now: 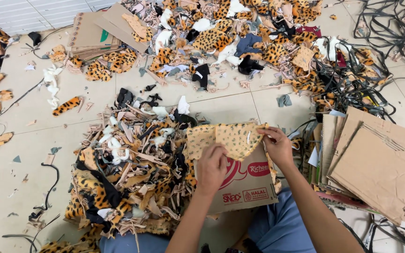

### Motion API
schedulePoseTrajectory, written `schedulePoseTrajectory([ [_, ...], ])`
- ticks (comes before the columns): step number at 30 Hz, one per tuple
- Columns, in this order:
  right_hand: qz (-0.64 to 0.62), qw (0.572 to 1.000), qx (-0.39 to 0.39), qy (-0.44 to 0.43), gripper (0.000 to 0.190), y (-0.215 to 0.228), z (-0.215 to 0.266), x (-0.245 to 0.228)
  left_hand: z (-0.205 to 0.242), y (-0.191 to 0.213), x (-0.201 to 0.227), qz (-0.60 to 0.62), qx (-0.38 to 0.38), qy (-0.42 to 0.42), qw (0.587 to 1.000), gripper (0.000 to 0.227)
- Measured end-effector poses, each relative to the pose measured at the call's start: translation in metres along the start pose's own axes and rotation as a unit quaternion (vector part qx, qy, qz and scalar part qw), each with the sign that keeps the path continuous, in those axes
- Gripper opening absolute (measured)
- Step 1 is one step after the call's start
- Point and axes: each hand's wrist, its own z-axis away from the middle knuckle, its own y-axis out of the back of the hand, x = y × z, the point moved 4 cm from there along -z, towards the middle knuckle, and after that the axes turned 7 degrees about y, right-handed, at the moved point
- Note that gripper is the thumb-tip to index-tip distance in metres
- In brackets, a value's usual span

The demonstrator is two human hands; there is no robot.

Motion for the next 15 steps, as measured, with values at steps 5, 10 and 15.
schedulePoseTrajectory([
  [5, -0.063, 0.997, -0.032, -0.04, 0.026, -0.001, -0.011, -0.014, 0.014, 0.013, 0.033, -0.024, -0.029, -0.004, 0.999, 0.019],
  [10, -0.022, 0.999, -0.02, -0.041, 0.023, -0.007, -0.022, -0.003, 0.015, 0.009, 0.031, -0.044, -0.02, -0.019, 0.999, 0.019],
  [15, -0.03, 0.998, -0.012, -0.055, 0.027, -0.005, -0.023, -0.008, 0.012, 0.009, 0.029, -0.055, -0.026, -0.021, 0.998, 0.016],
])
